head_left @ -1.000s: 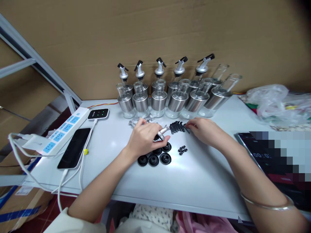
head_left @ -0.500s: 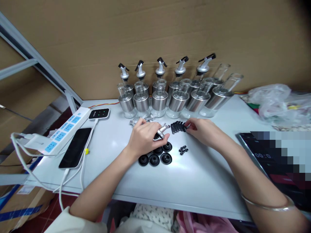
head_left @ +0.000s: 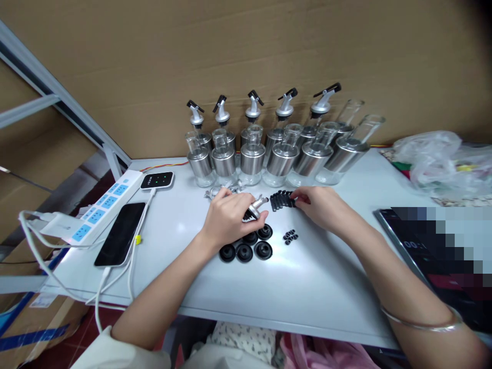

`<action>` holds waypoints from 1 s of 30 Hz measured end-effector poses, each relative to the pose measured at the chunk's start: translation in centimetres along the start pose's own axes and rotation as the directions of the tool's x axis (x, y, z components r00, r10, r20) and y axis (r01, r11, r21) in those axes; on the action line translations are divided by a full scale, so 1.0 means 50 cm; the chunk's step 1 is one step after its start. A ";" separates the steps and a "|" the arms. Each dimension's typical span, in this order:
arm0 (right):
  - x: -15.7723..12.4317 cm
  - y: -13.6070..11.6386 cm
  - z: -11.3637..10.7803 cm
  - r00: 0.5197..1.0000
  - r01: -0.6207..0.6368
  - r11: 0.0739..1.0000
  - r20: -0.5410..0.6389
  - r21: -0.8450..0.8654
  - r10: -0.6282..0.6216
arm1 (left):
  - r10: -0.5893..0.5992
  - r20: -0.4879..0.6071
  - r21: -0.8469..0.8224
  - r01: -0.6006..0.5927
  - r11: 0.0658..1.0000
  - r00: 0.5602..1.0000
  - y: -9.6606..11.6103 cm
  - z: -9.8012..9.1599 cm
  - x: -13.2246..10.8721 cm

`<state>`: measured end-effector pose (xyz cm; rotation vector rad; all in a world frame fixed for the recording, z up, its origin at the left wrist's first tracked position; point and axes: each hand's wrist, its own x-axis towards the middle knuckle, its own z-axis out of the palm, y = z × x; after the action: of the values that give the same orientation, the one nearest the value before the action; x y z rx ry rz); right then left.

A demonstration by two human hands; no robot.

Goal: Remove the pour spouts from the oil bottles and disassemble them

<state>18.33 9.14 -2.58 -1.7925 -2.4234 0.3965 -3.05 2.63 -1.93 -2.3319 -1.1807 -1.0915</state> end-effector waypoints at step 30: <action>-0.003 0.005 0.017 0.958 0.287 0.958 -0.019 0.023 -0.287 | -0.002 0.038 -0.020 0.002 1.000 0.999 -0.004 0.000 -0.001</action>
<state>18.42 8.96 -3.45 -1.3961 -2.6012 0.3797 -3.21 2.72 -2.00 -2.3771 -1.1911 -1.0693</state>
